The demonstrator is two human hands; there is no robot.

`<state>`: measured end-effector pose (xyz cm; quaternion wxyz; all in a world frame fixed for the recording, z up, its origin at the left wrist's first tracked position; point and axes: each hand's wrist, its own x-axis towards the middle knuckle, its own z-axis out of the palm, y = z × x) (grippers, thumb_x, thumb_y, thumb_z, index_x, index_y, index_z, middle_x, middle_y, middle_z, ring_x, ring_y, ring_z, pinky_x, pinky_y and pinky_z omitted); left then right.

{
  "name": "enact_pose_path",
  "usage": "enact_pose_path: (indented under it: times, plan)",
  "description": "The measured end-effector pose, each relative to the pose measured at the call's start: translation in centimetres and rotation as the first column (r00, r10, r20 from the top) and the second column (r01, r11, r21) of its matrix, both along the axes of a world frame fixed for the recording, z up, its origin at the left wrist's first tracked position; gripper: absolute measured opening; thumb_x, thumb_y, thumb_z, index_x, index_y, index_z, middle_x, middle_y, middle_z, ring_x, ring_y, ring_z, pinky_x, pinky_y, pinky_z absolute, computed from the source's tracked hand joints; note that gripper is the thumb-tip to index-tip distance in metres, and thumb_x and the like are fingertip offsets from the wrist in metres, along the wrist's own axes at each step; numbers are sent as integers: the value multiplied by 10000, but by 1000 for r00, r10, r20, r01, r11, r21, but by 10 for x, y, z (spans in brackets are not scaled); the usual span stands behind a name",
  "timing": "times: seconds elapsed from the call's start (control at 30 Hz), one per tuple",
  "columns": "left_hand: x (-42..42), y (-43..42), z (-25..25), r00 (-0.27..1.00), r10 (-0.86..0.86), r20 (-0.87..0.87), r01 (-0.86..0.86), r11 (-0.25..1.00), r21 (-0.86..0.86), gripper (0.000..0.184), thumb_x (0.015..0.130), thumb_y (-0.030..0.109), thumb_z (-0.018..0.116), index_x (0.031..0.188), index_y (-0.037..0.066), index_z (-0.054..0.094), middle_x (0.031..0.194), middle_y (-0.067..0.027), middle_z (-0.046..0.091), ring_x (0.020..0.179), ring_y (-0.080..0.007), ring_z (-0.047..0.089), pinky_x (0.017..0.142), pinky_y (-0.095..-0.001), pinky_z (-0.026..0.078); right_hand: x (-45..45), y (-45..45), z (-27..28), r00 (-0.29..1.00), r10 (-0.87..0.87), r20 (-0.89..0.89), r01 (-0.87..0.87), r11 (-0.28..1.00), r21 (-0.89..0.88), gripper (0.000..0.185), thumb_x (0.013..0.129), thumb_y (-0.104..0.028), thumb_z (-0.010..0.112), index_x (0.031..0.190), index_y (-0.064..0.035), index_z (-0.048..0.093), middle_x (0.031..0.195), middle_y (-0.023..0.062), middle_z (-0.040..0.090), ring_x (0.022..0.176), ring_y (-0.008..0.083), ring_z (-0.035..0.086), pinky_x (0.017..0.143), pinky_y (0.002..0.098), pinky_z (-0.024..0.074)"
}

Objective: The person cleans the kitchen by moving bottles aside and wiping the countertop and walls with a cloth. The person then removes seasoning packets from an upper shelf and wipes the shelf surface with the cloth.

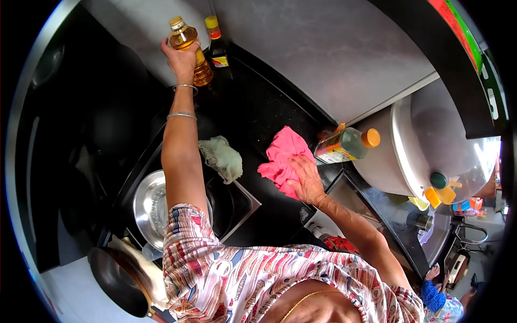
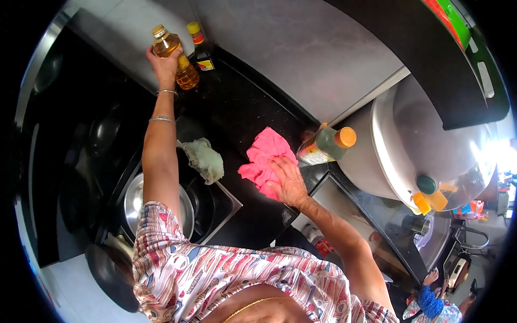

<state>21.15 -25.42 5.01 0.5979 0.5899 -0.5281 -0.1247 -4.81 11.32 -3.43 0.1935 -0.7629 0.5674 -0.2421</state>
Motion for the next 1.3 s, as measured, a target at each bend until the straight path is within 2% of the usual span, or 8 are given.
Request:
enact_pose_path:
  times: [0.17,0.33,0.4,0.5,0.8,0.93,1.1,1.3]
  plan:
    - [3,11,-7,980,-170,-101,167,985,-37,978,600,178,821,1316,-32,190,1219,-182,462,1110,-247,480,954,-346,384,1,2,0,1000,-4,-2,4,1000,-4,603,784,-289,614,1301,-62,402,1296,145,403,1224,337,336,1031,434,268]
    - [16,6,-63,952,-279,-127,259,954,-152,1047,564,230,829,1346,5,169,1217,-238,486,1137,-342,479,978,-378,361,0,1,0,1000,-8,10,8,1000,-4,601,785,-285,612,1303,-65,401,1297,146,400,1226,340,333,1031,436,267]
    - [11,25,-76,969,96,228,-109,993,47,937,572,209,824,1294,3,264,1166,-250,498,1102,-380,478,955,-424,368,0,1,-2,1000,-7,9,7,1000,-19,602,782,-285,614,1301,-64,402,1296,146,401,1224,340,335,1029,437,269]
    - [3,31,-103,990,-11,141,-39,939,342,742,629,204,792,1204,11,364,1102,-254,511,1048,-407,478,935,-453,359,0,1,-3,1000,-5,10,5,1000,-30,605,779,-287,616,1299,-63,403,1293,146,402,1220,340,339,1027,437,272]
    - [-20,7,-116,967,127,222,-208,897,391,556,702,263,743,1105,36,435,1052,-254,525,1044,-384,479,950,-466,316,-1,1,2,1000,-5,11,5,1000,-12,579,793,-304,599,1286,-58,421,1277,138,421,1209,338,354,1024,433,275]
    - [-15,18,-111,994,87,63,-105,912,396,567,683,183,754,1130,35,438,1065,-242,556,1012,-390,536,878,-408,436,-1,2,-3,1000,-3,30,6,994,-107,548,819,-332,571,1276,-61,435,1256,140,442,1192,334,376,1010,429,292]
    - [-78,125,-44,834,-393,-387,500,834,232,598,741,80,684,1274,52,414,1165,-162,525,1018,-269,544,866,-345,447,-2,4,-5,999,4,40,3,985,-171,535,832,-356,557,1258,-53,445,1232,158,450,1173,328,393,994,436,312]
    - [-165,277,-5,443,-887,-133,887,412,207,937,608,119,764,1378,109,231,1375,-146,319,1252,-277,332,955,-410,365,2,8,-11,997,-81,-14,76,978,-195,497,829,-339,543,1216,-33,487,1199,190,484,1169,358,409,999,453,312]
